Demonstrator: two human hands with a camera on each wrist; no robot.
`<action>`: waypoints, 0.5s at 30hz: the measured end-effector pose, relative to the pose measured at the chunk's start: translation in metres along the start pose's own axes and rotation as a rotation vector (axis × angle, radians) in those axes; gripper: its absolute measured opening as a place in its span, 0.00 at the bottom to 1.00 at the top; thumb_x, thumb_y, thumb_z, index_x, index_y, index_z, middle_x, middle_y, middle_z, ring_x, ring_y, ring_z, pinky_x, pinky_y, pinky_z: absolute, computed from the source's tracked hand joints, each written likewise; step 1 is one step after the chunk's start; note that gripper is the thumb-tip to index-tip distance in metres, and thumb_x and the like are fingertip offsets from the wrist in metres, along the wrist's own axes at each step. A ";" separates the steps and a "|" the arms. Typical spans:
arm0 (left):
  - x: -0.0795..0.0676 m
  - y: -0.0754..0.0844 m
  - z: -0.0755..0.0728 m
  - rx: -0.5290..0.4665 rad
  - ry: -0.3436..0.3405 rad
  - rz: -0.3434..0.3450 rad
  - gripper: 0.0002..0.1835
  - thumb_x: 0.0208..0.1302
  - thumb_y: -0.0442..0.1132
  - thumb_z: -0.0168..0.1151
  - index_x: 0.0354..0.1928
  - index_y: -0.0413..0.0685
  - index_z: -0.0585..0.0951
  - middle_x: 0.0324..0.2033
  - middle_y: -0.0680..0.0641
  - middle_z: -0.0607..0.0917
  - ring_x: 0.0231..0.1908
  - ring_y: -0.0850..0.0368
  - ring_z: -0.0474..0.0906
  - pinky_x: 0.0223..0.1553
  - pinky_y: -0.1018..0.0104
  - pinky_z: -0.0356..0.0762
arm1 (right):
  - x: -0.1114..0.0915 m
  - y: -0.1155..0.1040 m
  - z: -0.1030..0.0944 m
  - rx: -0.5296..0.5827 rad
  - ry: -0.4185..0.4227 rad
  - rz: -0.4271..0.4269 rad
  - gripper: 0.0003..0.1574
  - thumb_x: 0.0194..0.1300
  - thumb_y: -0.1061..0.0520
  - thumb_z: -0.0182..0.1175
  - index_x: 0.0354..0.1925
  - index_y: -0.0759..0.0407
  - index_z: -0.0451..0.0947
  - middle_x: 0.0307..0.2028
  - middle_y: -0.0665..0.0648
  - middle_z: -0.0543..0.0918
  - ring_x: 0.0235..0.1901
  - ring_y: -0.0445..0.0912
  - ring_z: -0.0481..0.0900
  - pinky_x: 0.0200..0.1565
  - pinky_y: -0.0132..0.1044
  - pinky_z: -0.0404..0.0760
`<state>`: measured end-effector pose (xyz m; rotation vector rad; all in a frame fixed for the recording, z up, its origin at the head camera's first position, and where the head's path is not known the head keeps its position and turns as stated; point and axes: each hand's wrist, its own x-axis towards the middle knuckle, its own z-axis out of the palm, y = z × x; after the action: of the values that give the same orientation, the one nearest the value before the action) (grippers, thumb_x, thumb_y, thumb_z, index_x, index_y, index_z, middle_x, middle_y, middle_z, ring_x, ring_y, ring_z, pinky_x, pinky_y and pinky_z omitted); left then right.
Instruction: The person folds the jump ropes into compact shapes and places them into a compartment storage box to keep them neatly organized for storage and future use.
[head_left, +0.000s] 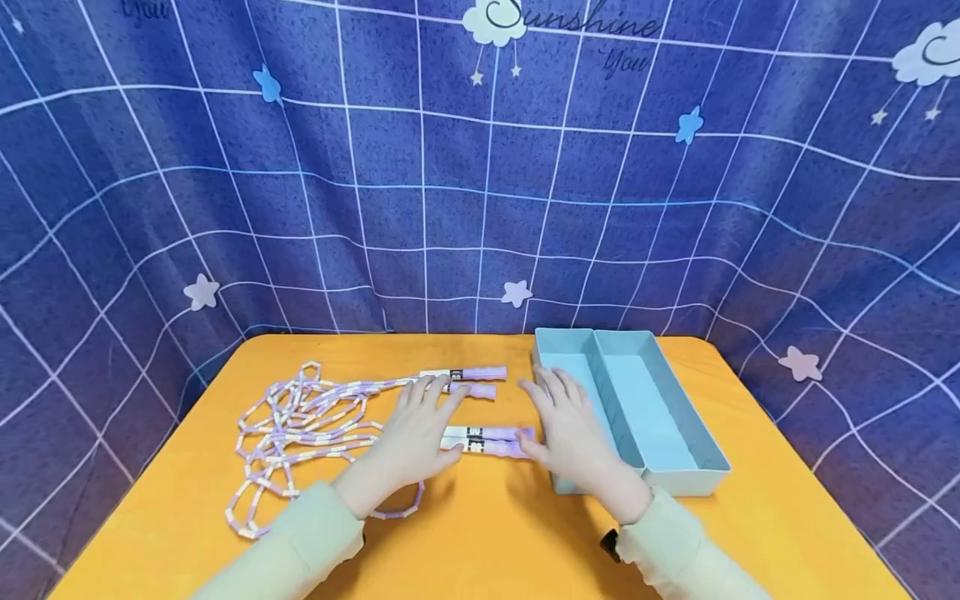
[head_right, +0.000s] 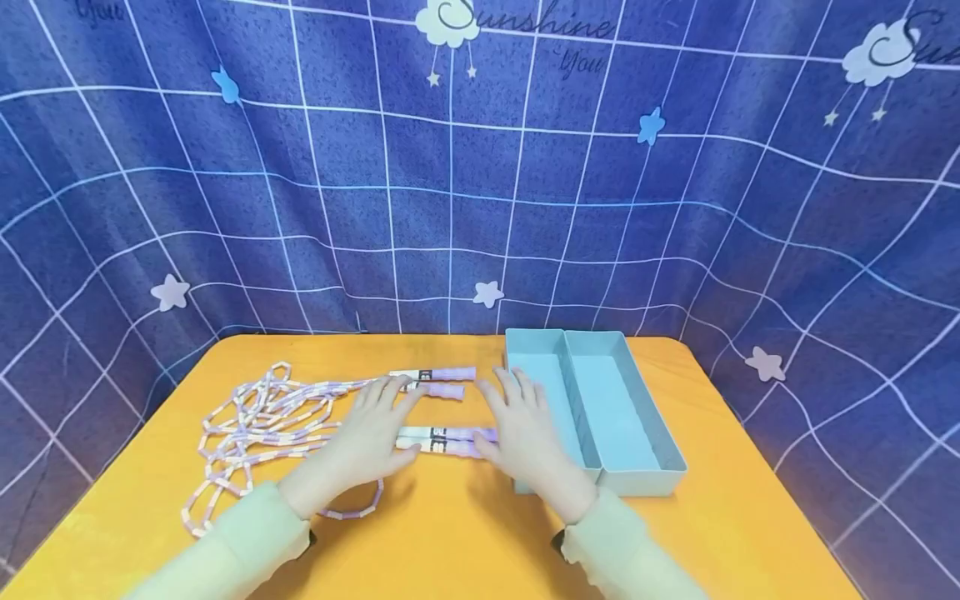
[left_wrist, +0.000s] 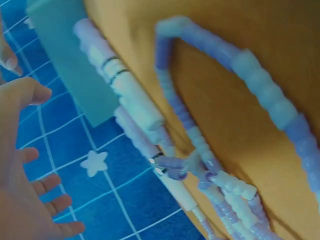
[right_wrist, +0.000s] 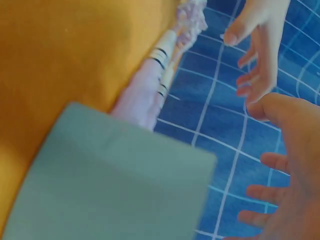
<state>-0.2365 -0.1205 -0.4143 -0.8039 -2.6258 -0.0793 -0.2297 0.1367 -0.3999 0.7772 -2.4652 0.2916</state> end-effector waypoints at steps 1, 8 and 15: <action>0.002 -0.001 0.003 0.008 -0.010 0.015 0.43 0.49 0.58 0.63 0.67 0.51 0.61 0.63 0.37 0.64 0.62 0.36 0.60 0.61 0.37 0.56 | 0.002 -0.001 0.004 -0.005 -0.006 -0.006 0.39 0.52 0.44 0.63 0.61 0.54 0.67 0.63 0.64 0.66 0.62 0.63 0.62 0.55 0.62 0.66; 0.014 -0.008 0.023 0.047 -0.127 0.088 0.43 0.49 0.55 0.64 0.68 0.49 0.62 0.61 0.39 0.63 0.61 0.40 0.59 0.59 0.40 0.59 | 0.011 -0.009 0.030 -0.023 -0.107 -0.038 0.42 0.50 0.44 0.65 0.60 0.55 0.64 0.59 0.63 0.67 0.59 0.59 0.64 0.49 0.56 0.72; 0.019 -0.011 0.043 0.089 -0.304 0.138 0.41 0.50 0.55 0.63 0.66 0.51 0.61 0.59 0.42 0.65 0.60 0.43 0.60 0.58 0.41 0.61 | 0.010 -0.017 0.054 -0.042 -0.199 -0.047 0.41 0.51 0.44 0.64 0.59 0.58 0.63 0.57 0.64 0.68 0.57 0.59 0.65 0.50 0.54 0.72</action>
<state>-0.2724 -0.1129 -0.4462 -1.0340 -2.8187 0.2130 -0.2500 0.0994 -0.4389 0.8821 -2.6242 0.1512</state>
